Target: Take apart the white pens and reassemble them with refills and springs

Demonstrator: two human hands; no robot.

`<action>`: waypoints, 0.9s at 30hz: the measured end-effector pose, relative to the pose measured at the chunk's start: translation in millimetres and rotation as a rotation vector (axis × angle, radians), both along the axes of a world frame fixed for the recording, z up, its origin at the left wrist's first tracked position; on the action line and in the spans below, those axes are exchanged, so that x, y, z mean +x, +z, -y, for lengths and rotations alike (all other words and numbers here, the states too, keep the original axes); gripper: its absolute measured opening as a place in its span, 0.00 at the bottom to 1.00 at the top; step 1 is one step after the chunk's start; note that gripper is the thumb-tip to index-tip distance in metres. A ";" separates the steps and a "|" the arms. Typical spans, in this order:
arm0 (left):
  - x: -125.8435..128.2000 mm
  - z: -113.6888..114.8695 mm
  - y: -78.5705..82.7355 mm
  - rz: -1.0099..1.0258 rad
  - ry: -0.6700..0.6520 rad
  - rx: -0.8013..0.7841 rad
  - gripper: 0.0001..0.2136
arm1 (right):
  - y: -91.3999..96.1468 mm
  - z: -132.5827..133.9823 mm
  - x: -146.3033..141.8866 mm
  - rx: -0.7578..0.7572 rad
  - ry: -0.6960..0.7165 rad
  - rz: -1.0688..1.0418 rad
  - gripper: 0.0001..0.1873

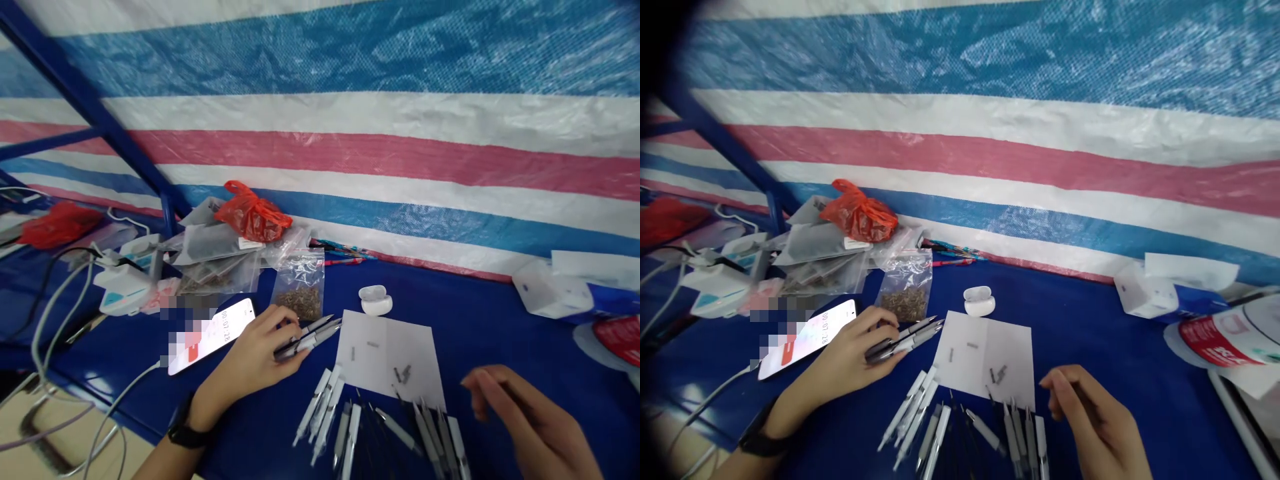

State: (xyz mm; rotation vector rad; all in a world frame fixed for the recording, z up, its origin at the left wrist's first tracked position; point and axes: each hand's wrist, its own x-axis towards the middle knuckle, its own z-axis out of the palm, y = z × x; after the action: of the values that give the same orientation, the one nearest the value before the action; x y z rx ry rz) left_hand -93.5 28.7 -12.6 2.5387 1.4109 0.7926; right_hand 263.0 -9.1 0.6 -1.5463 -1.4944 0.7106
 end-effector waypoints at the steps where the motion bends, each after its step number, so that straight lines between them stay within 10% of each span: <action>1: -0.8 0.1 1.2 0.005 -0.010 -0.016 0.08 | 2.9 -3.3 -3.0 0.001 0.003 0.006 0.26; 27: 6.6 17.0 -1.1 -0.010 -0.085 0.249 0.10 | -6.6 -8.4 -19.1 0.026 -0.034 0.089 0.24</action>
State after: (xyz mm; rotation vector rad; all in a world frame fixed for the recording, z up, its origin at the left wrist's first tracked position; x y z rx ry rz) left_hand -86.9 11.6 -13.7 2.7670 1.2674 0.9983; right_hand 243.9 -0.7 -6.0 -1.5981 -1.5323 0.6078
